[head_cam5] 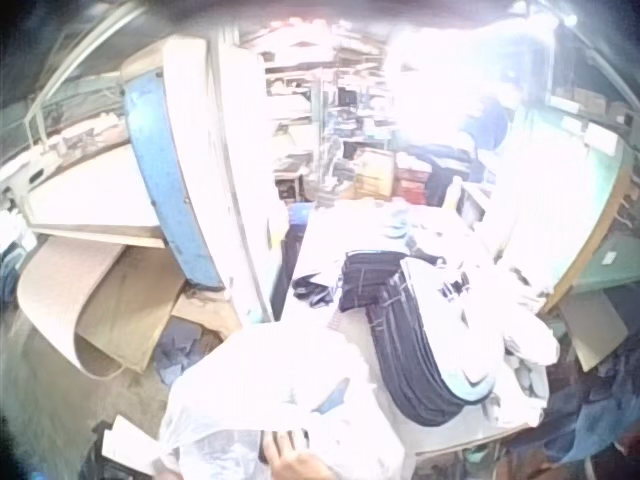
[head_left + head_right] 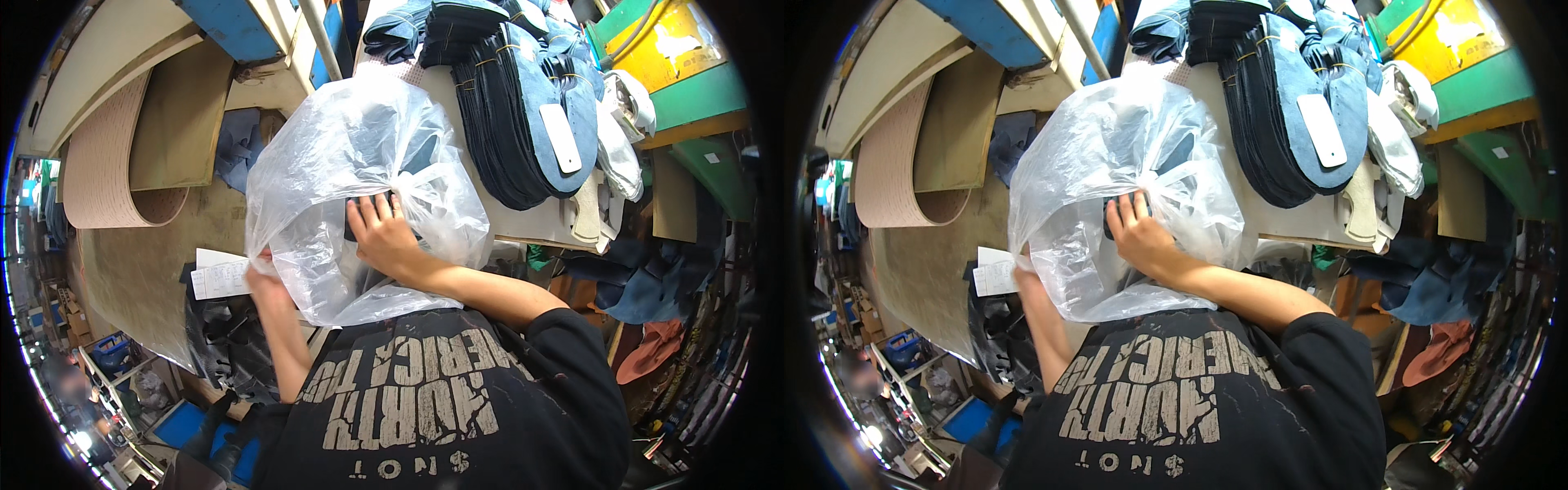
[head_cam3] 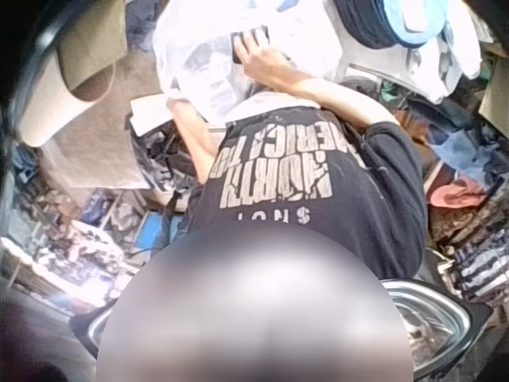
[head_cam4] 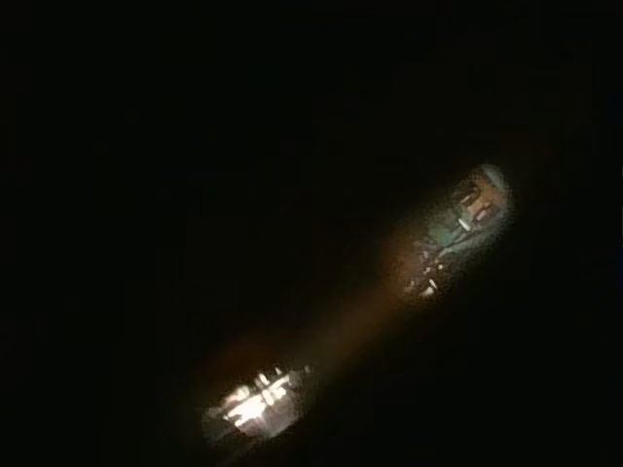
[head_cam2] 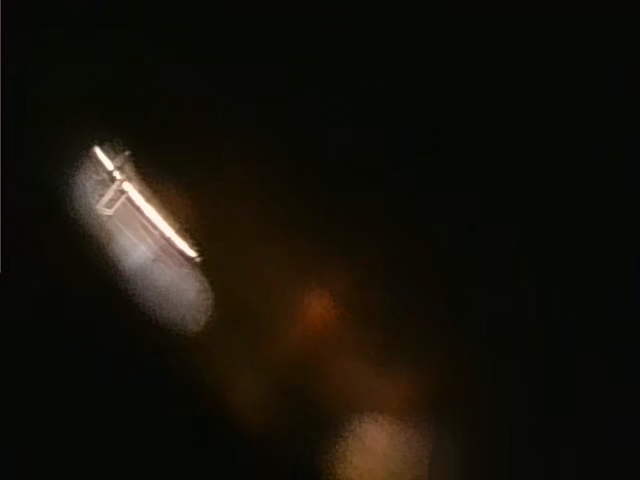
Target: The person unpacks folded garments from a plastic bag, places them on a table, and writes on a paper list with a pen. The person then walks through a factory floor, continues writing on the list, and repacks folded garments into a plastic bag.
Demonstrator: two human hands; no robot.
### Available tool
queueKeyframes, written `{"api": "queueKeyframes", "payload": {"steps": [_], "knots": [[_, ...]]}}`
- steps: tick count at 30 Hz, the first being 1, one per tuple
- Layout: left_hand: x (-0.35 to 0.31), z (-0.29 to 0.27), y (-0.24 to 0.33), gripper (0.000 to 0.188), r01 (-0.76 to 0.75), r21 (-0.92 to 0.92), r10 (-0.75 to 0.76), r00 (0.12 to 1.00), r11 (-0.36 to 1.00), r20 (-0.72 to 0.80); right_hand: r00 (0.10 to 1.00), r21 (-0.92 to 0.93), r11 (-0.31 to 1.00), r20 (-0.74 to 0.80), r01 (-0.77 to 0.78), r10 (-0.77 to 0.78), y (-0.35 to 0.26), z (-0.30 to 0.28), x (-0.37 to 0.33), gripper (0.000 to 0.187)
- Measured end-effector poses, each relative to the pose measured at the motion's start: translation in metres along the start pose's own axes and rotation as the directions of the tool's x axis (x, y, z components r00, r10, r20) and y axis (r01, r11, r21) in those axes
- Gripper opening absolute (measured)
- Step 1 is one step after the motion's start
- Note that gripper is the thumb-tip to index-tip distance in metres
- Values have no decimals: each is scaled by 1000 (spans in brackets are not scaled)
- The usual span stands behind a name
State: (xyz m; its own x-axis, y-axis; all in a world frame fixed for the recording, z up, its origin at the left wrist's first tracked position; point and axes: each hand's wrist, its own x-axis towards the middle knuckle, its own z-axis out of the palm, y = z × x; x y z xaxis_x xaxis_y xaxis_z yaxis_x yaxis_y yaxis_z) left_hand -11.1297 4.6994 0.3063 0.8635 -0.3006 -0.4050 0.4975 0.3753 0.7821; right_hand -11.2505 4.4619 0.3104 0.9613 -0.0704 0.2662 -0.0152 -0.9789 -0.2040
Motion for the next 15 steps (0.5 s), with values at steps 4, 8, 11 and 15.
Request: {"api": "queueKeyframes", "payload": {"steps": [4, 8, 11, 15], "knots": [[-7, -5, -90, 46, 233, -142, -247, 965, 962, -92, 950, 478, 839, -30, -260, 311, 11, -30, 6, 60], [-26, 6, -118, 60, 426, -145, -433, 901, 893, -15, 756, 937, 41, 254, -348, 604, 24, -54, 9, 48], [-19, 11, -113, 65, 405, 35, -406, 903, 914, 142, 623, 792, -568, 564, -224, 542, 36, -57, 13, 56], [-1, 12, -111, 61, 417, -133, -345, 862, 899, 372, 556, 694, -697, 656, -180, 510, 48, -47, 7, 53]]}}
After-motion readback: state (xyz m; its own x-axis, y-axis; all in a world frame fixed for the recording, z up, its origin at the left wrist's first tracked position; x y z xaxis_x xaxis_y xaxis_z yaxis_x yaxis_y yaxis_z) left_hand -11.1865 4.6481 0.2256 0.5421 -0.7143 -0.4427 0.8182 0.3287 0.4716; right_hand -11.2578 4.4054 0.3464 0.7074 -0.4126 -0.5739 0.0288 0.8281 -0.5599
